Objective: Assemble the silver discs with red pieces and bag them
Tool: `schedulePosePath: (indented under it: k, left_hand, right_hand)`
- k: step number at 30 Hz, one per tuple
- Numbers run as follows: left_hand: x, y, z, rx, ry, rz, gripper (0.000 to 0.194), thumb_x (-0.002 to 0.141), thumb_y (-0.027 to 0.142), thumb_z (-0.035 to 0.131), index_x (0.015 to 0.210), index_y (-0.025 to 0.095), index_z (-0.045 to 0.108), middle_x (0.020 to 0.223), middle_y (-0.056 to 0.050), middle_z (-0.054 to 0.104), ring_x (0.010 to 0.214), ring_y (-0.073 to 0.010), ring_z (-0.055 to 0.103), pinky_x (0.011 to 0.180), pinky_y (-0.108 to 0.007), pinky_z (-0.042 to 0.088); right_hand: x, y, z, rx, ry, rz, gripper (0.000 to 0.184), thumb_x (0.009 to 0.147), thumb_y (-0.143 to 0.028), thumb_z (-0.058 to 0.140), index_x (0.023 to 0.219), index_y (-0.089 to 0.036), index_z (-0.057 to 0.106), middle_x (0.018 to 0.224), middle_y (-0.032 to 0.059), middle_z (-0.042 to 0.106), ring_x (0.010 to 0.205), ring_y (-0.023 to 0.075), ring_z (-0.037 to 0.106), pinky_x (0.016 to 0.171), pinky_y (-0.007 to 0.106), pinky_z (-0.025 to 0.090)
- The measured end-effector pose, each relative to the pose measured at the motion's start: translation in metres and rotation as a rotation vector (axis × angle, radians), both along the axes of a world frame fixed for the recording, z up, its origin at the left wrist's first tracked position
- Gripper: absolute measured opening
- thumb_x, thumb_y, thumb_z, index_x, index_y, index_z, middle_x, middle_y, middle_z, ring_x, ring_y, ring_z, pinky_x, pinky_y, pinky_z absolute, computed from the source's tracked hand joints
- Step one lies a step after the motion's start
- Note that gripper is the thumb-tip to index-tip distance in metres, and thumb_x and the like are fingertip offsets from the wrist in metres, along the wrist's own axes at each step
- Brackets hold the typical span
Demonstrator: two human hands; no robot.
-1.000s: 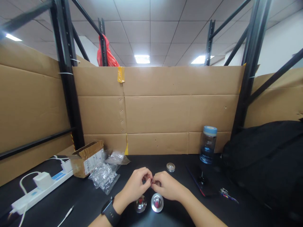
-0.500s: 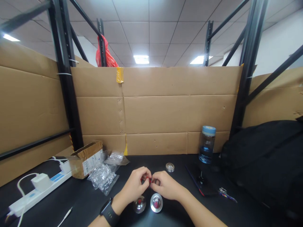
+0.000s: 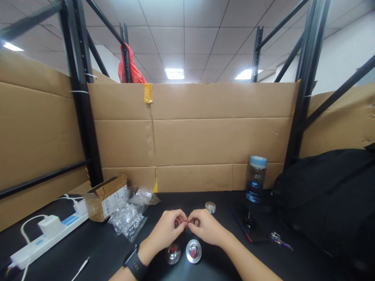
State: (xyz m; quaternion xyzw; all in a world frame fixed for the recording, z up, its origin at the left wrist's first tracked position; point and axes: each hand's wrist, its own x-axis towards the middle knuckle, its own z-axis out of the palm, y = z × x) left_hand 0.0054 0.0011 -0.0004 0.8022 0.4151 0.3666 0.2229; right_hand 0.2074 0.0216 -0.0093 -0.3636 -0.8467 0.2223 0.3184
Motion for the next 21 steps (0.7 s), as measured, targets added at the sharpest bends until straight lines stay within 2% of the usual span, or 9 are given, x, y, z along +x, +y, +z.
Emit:
schedulePosePath:
  k: [2, 5, 7, 9, 15, 21]
  left_hand:
    - [-0.0011, 0.0008, -0.0024, 0.001, 0.020, 0.010, 0.011, 0.085, 0.016, 0.058, 0.083, 0.018, 0.069, 0.076, -0.001, 0.072, 0.068, -0.0146, 0.065, 0.066, -0.022, 0.046]
    - [-0.0012, 0.0005, -0.0034, 0.000, 0.008, -0.005, 0.014, 0.089, 0.018, 0.057, 0.083, 0.018, 0.069, 0.078, -0.002, 0.073, 0.070, -0.0150, 0.065, 0.068, -0.022, 0.046]
    - [-0.0001, -0.0006, -0.0021, -0.013, -0.028, -0.026, 0.014, 0.090, 0.019, 0.057, 0.084, 0.018, 0.069, 0.078, -0.001, 0.073, 0.071, -0.0150, 0.066, 0.069, -0.022, 0.046]
    - [0.0011, -0.0017, 0.0003, -0.017, -0.066, -0.033, 0.013, 0.091, 0.020, 0.057, 0.084, 0.018, 0.068, 0.078, -0.001, 0.073, 0.071, -0.0150, 0.066, 0.068, -0.022, 0.046]
    - [0.0001, -0.0009, 0.0042, -0.033, -0.134, -0.034, 0.017, 0.094, 0.026, 0.056, 0.089, 0.017, 0.069, 0.082, -0.004, 0.073, 0.075, -0.0171, 0.066, 0.070, -0.025, 0.048]
    - [-0.0014, 0.0017, 0.0010, -0.053, -0.176, -0.054, 0.018, 0.094, 0.030, 0.057, 0.092, 0.017, 0.069, 0.084, -0.003, 0.071, 0.076, -0.0166, 0.063, 0.071, -0.025, 0.047]
  right_hand:
    - [0.0011, -0.0013, 0.0008, -0.037, 0.000, 0.008, 0.010, 0.079, -0.017, 0.066, 0.089, -0.017, 0.068, 0.080, 0.0011, 0.070, 0.065, 0.0129, 0.064, 0.061, 0.021, 0.045]
    - [0.0017, -0.0040, 0.0017, -0.127, 0.023, 0.029, 0.032, 0.071, -0.021, 0.078, 0.099, -0.020, 0.062, 0.090, 0.0008, 0.071, 0.067, 0.0140, 0.067, 0.062, 0.022, 0.047]
    - [0.0005, -0.0052, 0.0014, -0.147, 0.061, 0.028, 0.040, 0.069, -0.023, 0.081, 0.101, -0.022, 0.058, 0.091, 0.0001, 0.071, 0.073, 0.0157, 0.069, 0.066, 0.023, 0.049]
    - [-0.0018, -0.0056, 0.0001, -0.166, 0.107, 0.029, 0.042, 0.070, -0.023, 0.081, 0.102, -0.022, 0.054, 0.090, -0.0010, 0.070, 0.075, 0.0161, 0.070, 0.066, 0.023, 0.049]
    - [-0.0068, -0.0019, -0.0057, -0.222, 0.247, 0.084, 0.043, 0.075, -0.020, 0.076, 0.107, -0.023, 0.047, 0.103, 0.0006, 0.068, 0.070, 0.0123, 0.069, 0.058, 0.020, 0.046]
    - [-0.0061, 0.0011, -0.0066, -0.299, 0.351, 0.112, 0.048, 0.071, -0.023, 0.081, 0.106, -0.023, 0.049, 0.103, 0.0002, 0.068, 0.070, 0.0114, 0.068, 0.058, 0.020, 0.046]
